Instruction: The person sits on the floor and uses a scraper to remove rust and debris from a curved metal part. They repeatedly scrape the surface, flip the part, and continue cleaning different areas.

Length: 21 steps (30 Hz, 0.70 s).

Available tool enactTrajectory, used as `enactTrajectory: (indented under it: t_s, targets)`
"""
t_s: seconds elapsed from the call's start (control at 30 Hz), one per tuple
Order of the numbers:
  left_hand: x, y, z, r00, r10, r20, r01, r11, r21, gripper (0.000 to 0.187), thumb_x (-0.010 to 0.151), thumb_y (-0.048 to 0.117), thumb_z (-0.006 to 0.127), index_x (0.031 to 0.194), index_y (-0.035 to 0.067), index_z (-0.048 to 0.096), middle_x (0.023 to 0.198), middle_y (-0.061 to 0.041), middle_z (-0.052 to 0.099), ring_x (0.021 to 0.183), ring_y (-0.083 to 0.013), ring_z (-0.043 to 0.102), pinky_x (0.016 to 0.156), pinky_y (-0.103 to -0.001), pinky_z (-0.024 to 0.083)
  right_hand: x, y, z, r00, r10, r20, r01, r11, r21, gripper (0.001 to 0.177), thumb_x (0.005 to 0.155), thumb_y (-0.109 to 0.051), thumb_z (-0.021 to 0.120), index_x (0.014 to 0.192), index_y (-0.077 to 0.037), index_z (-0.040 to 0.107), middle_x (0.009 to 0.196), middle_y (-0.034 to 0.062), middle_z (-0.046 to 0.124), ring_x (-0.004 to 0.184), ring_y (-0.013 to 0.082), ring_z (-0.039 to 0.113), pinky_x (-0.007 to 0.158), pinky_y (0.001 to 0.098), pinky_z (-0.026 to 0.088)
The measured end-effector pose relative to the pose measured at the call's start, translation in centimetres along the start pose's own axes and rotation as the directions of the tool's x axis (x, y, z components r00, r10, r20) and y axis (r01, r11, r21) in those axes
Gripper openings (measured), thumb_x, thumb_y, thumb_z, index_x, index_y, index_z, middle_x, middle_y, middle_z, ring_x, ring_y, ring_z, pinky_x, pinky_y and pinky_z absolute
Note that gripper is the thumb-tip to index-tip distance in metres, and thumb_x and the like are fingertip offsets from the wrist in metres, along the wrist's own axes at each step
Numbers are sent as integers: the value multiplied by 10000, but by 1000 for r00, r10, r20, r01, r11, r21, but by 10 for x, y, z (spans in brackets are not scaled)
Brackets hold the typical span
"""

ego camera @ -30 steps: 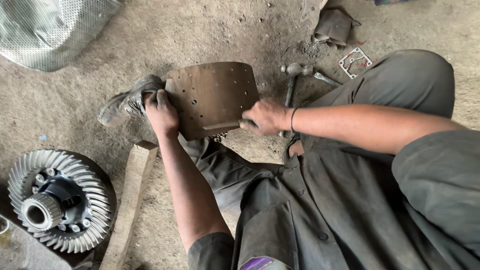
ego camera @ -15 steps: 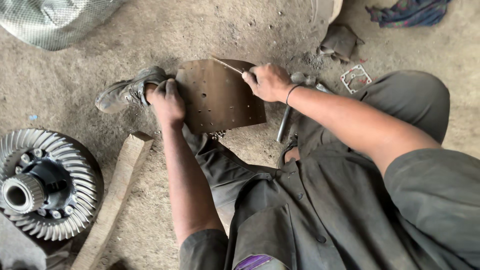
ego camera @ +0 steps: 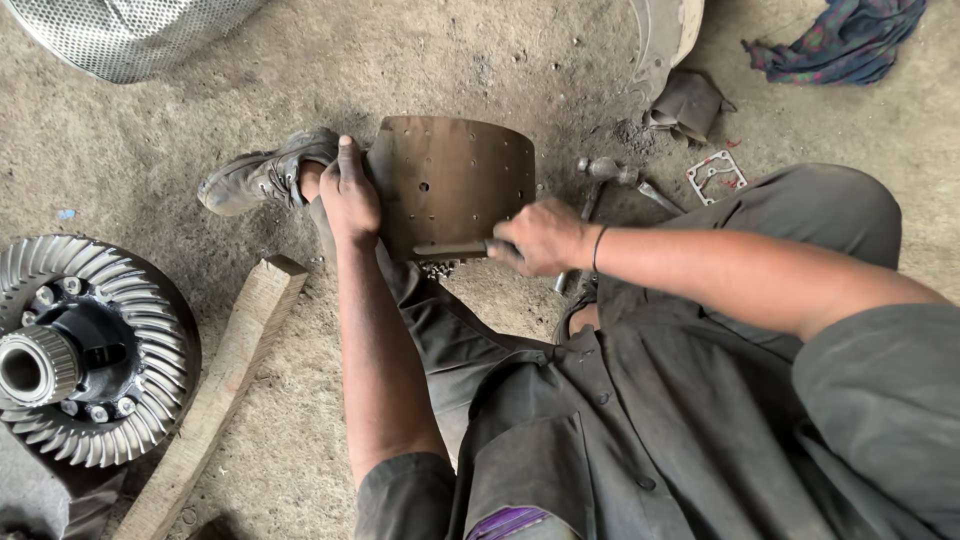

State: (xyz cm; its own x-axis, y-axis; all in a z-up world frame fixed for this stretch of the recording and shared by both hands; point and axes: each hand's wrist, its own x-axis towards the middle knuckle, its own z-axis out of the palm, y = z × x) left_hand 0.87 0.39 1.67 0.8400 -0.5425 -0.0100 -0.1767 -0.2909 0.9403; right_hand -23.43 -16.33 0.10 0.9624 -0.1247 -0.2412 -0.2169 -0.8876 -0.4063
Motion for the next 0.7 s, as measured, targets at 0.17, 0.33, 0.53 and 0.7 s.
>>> enactTrajectory:
  t_s: [0.17, 0.33, 0.53, 0.7]
  targets:
    - [1, -4, 3, 998, -62, -1, 62, 998, 24, 705, 1102, 541, 409, 844, -67, 654, 762, -71, 596, 754, -134, 497, 706, -285, 450, -1, 3, 0, 922, 274, -275, -216, 951, 224, 651, 1034, -624, 232, 690, -174, 553, 494, 18, 461, 401, 170, 424, 402, 382, 379]
    - [2, -1, 3, 1000, -31, 0, 31, 999, -42, 714, 1063, 569, 402, 897, -48, 720, 788, -41, 672, 770, -106, 562, 727, -249, 486, 3, -5, -12, 984, -128, -123, 111, 984, -137, 666, 1019, -642, 284, 632, -174, 556, 468, 6, 481, 368, 157, 435, 390, 360, 383]
    - [-3, 7, 5, 999, -49, -3, 49, 999, -3, 713, 1065, 564, 401, 876, -49, 712, 731, -27, 638, 721, -105, 532, 678, -258, 467, -2, -11, -24, 955, 92, -282, -72, 994, 80, 637, 1076, -549, 284, 668, -150, 565, 512, 26, 483, 407, 184, 434, 412, 387, 399]
    - [-4, 1, 5, 1000, 8, -26, -8, 1000, -7, 689, 1080, 533, 428, 814, -48, 687, 691, -3, 600, 705, -86, 493, 655, -259, 450, -6, -19, -7, 983, -84, -161, 89, 996, 25, 610, 1026, -583, 321, 676, -158, 582, 463, 16, 487, 360, 167, 441, 392, 395, 420]
